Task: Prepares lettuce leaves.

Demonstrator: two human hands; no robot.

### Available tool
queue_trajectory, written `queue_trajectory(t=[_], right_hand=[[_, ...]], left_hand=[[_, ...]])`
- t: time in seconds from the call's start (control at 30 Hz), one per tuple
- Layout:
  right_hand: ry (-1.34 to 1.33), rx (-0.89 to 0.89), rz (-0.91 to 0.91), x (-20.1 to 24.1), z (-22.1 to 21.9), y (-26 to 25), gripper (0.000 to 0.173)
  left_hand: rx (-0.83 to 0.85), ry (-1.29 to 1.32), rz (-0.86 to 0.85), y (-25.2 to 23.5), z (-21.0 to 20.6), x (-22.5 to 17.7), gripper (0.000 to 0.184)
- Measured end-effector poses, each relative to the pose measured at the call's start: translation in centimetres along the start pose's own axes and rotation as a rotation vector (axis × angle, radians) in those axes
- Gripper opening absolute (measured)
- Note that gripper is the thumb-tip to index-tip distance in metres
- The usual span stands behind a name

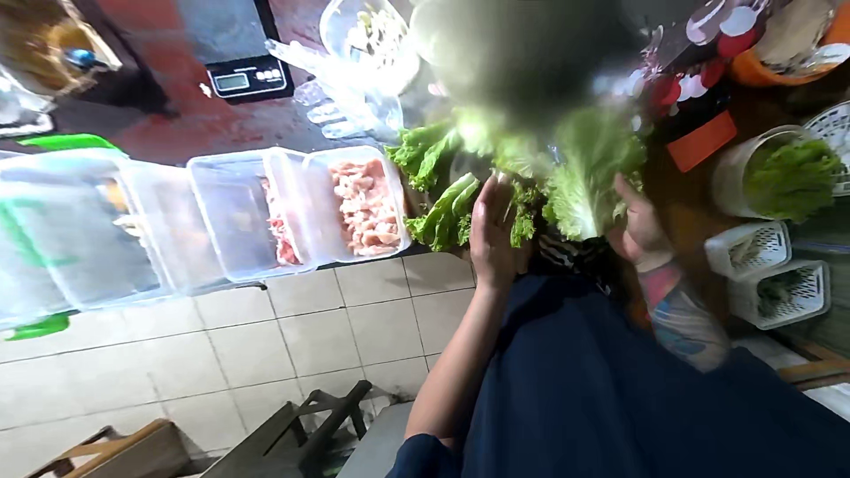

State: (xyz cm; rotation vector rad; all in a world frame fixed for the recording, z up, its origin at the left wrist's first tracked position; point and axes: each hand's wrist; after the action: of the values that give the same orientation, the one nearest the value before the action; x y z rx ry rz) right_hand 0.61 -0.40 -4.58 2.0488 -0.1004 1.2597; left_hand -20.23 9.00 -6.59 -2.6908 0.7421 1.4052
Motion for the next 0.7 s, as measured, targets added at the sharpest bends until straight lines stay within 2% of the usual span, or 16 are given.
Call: queue_trajectory(t=[0.1, 0.17, 0.3, 0.33, 0.37, 0.43, 0.47, 0.53, 0.6, 0.67, 0.7], right_hand=[[0.012, 0.011, -0.059, -0.7, -0.9, 1.2, 0.051], [0.090, 0.030, -0.005, -1.5, -1.5, 2.0, 0.054], [0.534, 0.185, 0.269, -2.6, -3.0, 4.0, 0.060], [0.643, 0.227, 0.350, -2.4, -4.3, 4.2, 0.062], [0.771, 0.322, 0.429, -2.0, -5.2, 4.3, 0.070], [1.004, 0.405, 0.605, -2.2, -6.7, 4.1, 0.079], [1.072, 0.410, 0.674, -2.6, -7.1, 4.1, 0.077], [1.131, 0.428, 0.737, -3.3, -7.4, 4.4, 0.068], [1.049, 0.427, 0.783, -3.8, -7.3, 4.7, 0.047], [0.892, 0.348, 0.778, -4.0, -7.3, 5.0, 0.028], [0.830, 0.268, 0.771, -3.9, -7.3, 5.0, 0.026]], left_hand=[[0.045, -0.261, -0.064, 1.2, -0.3, -1.4, 0.055], [0.115, -0.380, -0.054, 1.3, -1.1, -2.3, 0.060], [0.290, -0.303, 0.170, 1.6, -2.4, -3.4, 0.129], [0.317, -0.213, 0.221, 1.6, -2.1, -3.2, 0.134], [0.332, -0.123, 0.250, 1.7, -1.4, -2.9, 0.128], [0.323, 0.037, 0.285, 1.7, 0.5, -1.9, 0.091], [0.295, 0.117, 0.325, 1.7, 1.4, -1.6, 0.072], [0.216, 0.278, 0.387, 1.7, 2.3, -2.0, 0.069], [0.112, 0.425, 0.418, 1.3, 2.1, -3.0, 0.064], [0.108, 0.531, 0.399, 0.9, 2.4, -3.4, 0.057], [0.113, 0.556, 0.385, 0.7, 2.6, -3.6, 0.055]])
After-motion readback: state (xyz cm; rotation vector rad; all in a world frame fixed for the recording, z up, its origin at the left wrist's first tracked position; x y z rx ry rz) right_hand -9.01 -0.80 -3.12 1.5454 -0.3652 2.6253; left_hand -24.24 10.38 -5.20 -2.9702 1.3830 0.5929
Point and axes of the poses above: each hand's wrist, its own y-axis away from the middle knuckle, its own z-axis out of the back of the hand, x = y × z, and after that the axes turned 12 degrees about y, right-handed
